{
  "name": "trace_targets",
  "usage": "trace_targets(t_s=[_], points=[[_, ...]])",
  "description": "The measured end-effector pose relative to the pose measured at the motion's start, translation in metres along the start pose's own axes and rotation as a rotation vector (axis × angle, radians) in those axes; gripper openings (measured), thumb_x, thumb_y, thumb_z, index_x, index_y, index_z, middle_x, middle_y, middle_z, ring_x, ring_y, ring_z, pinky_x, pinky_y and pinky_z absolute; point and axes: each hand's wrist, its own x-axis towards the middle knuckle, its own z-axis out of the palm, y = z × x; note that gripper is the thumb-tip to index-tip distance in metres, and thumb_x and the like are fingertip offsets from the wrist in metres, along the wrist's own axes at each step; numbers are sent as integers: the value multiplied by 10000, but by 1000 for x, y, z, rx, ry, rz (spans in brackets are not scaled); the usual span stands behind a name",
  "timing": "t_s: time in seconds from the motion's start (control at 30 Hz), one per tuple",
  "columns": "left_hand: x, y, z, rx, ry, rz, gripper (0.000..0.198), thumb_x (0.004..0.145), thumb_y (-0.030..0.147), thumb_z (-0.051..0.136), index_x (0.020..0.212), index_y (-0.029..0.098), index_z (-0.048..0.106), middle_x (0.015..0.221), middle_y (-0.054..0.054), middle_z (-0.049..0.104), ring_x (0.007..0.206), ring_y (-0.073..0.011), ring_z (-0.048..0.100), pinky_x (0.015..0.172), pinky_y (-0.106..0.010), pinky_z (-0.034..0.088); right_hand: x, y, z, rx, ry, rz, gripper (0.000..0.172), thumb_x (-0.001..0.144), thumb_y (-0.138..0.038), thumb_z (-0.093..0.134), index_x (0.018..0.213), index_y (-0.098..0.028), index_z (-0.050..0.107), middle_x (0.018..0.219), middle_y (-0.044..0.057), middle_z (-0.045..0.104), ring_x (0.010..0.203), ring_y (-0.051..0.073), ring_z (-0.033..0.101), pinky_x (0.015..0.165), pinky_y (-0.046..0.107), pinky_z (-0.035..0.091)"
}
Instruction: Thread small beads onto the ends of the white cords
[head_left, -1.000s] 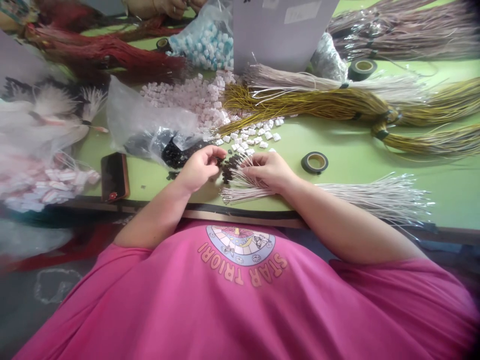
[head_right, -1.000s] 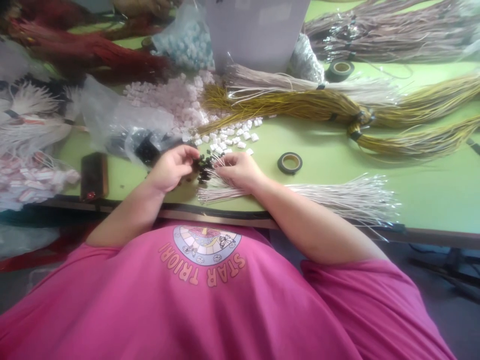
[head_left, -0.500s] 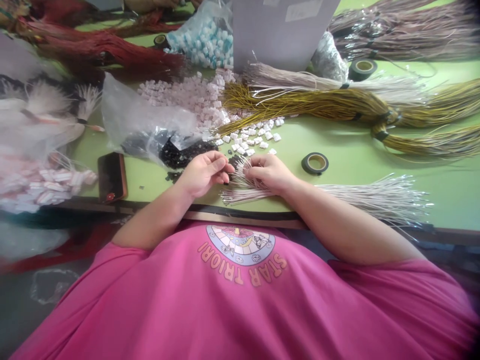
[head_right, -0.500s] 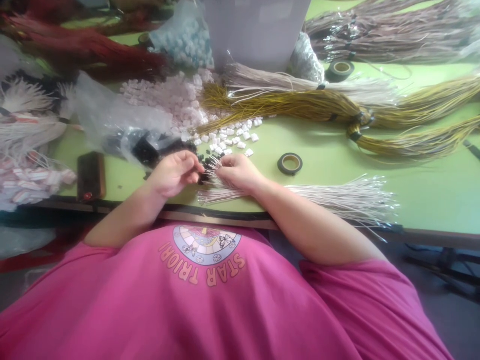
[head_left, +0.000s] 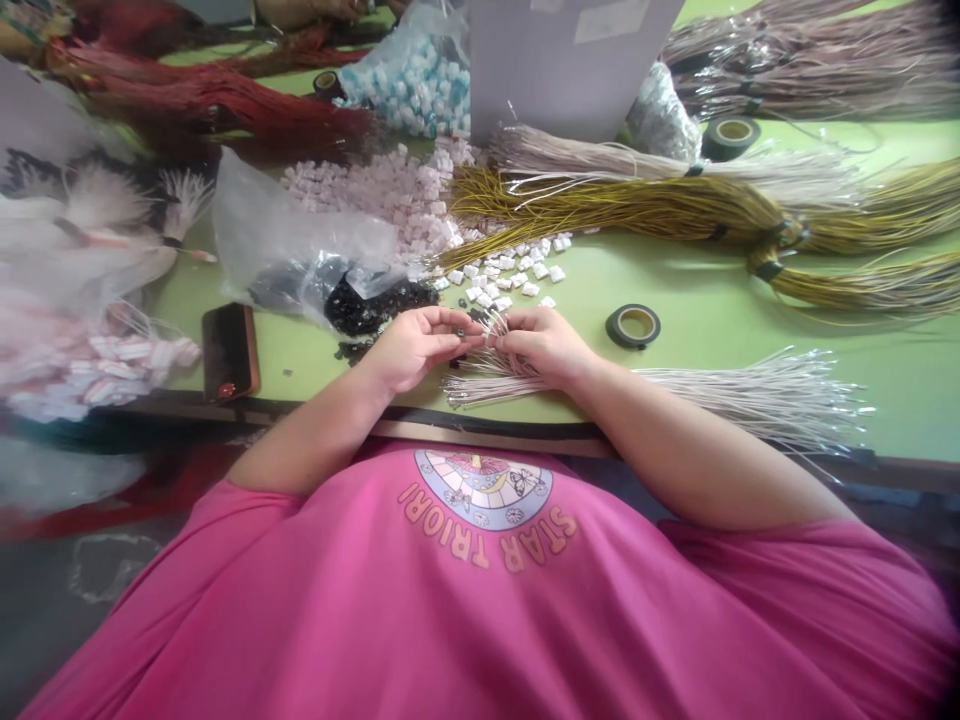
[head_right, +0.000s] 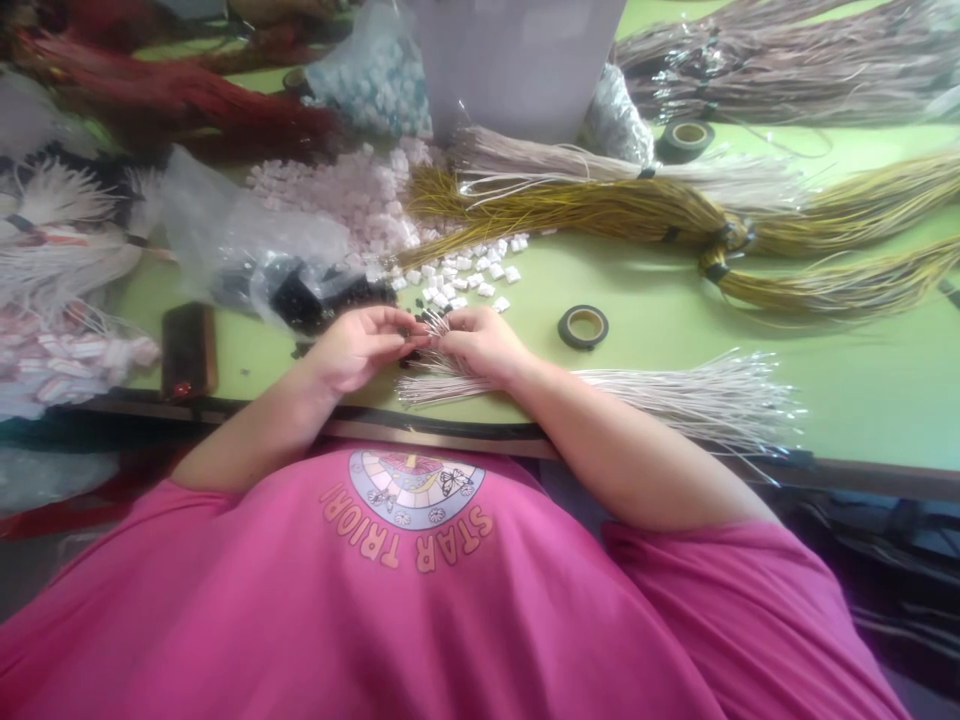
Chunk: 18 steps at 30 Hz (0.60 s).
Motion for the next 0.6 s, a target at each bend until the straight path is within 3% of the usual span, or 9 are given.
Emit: trace_targets(t_s=[0.2,0.37,0.6], points=[[4,-4,-2,50,8,-45,121,736,100,643,842,131,591,750,-38,692,673,-121,671,654,-242,538,1,0,0,-36,-11,-13,97,660,-220,580,638,-126,569,442,-48,452,402,61,376,416,226,251],[5,-5,-3,121,-26,26,121,734,179,665,821,139,590,648,6,619,499,-58,551,452,-178,410,1,0,0,-88,35,-24,136,649,-248,602,652,-113,599,464,-33,483,437,70,408,454,229,292],[4,-2,-2,168,-36,59,130,696,137,652,803,139,578,635,23,553,459,-36,473,402,-161,342,-1,-1,0,-88,27,-43,126,625,-240,601,628,-114,603,451,-33,484,433,67,393,463,228,298]])
